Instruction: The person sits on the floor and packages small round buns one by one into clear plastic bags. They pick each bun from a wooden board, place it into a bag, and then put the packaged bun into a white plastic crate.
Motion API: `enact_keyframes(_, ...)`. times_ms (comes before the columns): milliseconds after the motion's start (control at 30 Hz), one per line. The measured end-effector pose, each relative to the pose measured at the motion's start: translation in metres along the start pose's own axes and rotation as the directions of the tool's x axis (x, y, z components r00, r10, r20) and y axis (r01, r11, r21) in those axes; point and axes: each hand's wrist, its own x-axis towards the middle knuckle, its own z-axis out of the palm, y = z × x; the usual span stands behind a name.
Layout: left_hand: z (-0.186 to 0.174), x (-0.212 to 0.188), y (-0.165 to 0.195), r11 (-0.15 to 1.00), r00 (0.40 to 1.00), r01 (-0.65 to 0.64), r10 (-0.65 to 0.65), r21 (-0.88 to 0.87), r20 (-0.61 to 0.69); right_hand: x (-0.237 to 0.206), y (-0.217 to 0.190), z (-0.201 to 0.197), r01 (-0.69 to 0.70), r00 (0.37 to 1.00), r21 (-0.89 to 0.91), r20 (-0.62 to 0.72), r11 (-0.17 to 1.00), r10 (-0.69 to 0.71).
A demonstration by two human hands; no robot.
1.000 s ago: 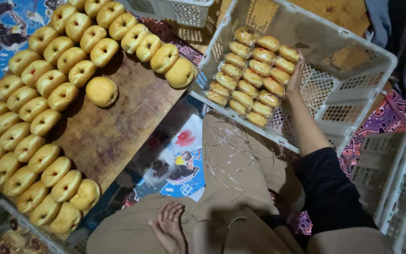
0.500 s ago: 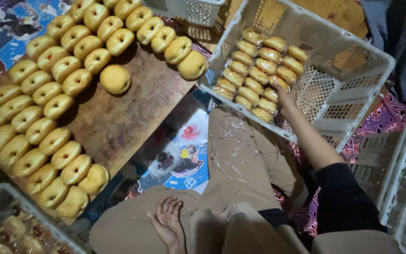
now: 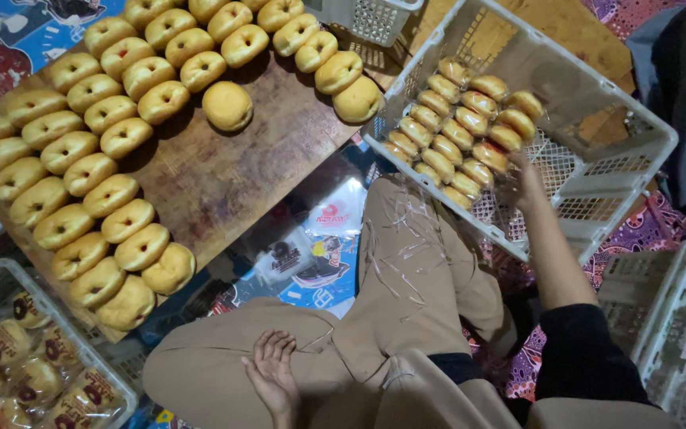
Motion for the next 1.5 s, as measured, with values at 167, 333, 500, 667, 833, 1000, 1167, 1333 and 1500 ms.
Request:
enact_keyframes(167, 0.008, 0.001, 0.004, 0.999, 0.999, 0.004, -0.003, 0.042, -0.04, 0.011, -0.012, 0.002, 0.494, 0.802, -0.03, -0.369, 0.869, -0.469)
enact_keyframes(333, 0.007, -0.002, 0.002, 0.992, 0.999, 0.014, -0.01, 0.124, -0.038, 0.041, -0.048, 0.024, 0.675, 0.465, -0.601, -0.104, 0.428, -0.879)
enact_keyframes(500, 0.005, -0.005, -0.003, 0.984, 0.998, -0.004, 0.015, 0.176, -0.06, 0.049, -0.073, 0.032, 0.497, 0.712, -0.804, 0.163, 0.326, -0.683)
enact_keyframes(667, 0.014, -0.006, -0.01, 0.982, 0.999, -0.005, 0.015, 0.188, -0.053, 0.046, -0.06, 0.035, 0.53, 0.653, -0.806, 0.19, 0.263, -0.733)
enact_keyframes(833, 0.023, -0.003, -0.01, 0.977, 0.999, 0.031, -0.028, 0.211, -0.017, 0.044, -0.055, 0.025, 0.742, 0.65, -0.384, 0.211, 0.55, -0.73)
enact_keyframes(1000, 0.021, 0.0, -0.003, 0.982, 1.0, -0.005, 0.011, 0.187, -0.027, 0.028, -0.042, 0.015, 0.654, 0.756, 0.128, -0.159, 0.746, -0.635)
enact_keyframes(1167, 0.017, 0.002, -0.01, 0.988, 0.999, 0.036, -0.036, 0.15, -0.005, 0.025, -0.009, 0.037, 0.62, 0.772, 0.09, 0.103, 0.779, -0.627)
enact_keyframes(1333, 0.0, 0.015, -0.02, 0.995, 0.998, 0.068, -0.068, 0.071, 0.005, 0.032, -0.013, 0.034, 0.399, 0.844, 0.247, 0.278, 0.883, -0.459)
enact_keyframes(1500, -0.007, 0.019, -0.02, 0.993, 0.998, 0.025, -0.02, 0.112, -0.053, -0.006, -0.019, 0.027, 0.731, 0.512, -0.468, -0.107, 0.497, -0.852)
